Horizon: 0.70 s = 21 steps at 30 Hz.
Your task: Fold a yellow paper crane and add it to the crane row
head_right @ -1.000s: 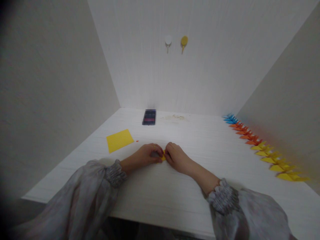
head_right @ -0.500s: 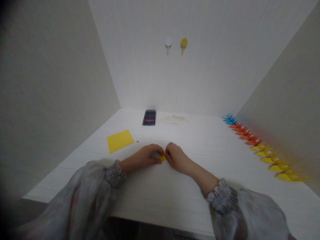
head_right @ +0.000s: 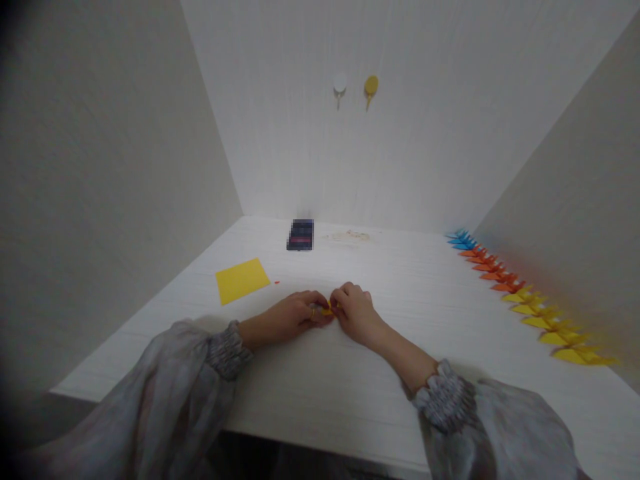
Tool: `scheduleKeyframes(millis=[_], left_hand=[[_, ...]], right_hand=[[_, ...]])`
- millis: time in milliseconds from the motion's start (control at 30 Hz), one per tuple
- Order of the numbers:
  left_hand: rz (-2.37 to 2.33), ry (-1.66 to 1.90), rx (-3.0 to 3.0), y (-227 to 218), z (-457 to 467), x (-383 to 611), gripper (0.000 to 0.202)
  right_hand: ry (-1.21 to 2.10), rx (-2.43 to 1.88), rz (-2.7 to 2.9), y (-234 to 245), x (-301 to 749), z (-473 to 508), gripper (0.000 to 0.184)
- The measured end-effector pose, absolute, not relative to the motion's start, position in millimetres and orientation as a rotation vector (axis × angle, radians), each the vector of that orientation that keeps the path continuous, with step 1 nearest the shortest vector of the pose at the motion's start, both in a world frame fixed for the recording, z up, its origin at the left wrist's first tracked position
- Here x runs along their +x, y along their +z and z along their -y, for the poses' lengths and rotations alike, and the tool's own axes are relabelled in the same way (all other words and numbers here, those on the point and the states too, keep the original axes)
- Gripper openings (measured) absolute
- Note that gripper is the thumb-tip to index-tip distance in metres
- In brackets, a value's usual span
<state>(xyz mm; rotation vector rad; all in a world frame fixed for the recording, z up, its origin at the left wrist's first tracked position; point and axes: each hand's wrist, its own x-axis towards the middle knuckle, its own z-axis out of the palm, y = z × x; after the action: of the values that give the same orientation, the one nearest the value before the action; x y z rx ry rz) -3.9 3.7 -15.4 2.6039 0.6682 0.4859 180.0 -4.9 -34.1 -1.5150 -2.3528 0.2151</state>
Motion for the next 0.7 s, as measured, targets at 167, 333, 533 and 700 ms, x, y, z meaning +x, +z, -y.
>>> scheduleKeyframes(millis=[167, 333, 533, 700], left_hand=[[-0.677, 0.380, 2.779, -14, 0, -6, 0.033], [-0.679, 0.320, 2.855, -10, 4, -6, 0.031], [-0.716, 0.330, 2.812, -4, 8, -5, 0.028], [-0.700, 0.320, 2.765, -2, 9, -5, 0.023]], right_hand=[[0.270, -1.552, 2.354, -30, 179, 6, 0.009], [0.335, -1.526, 2.335, -29, 181, 4, 0.007], [0.352, -1.516, 2.337, -28, 182, 4, 0.009], [0.318, -1.506, 2.340, -28, 182, 5, 0.009]])
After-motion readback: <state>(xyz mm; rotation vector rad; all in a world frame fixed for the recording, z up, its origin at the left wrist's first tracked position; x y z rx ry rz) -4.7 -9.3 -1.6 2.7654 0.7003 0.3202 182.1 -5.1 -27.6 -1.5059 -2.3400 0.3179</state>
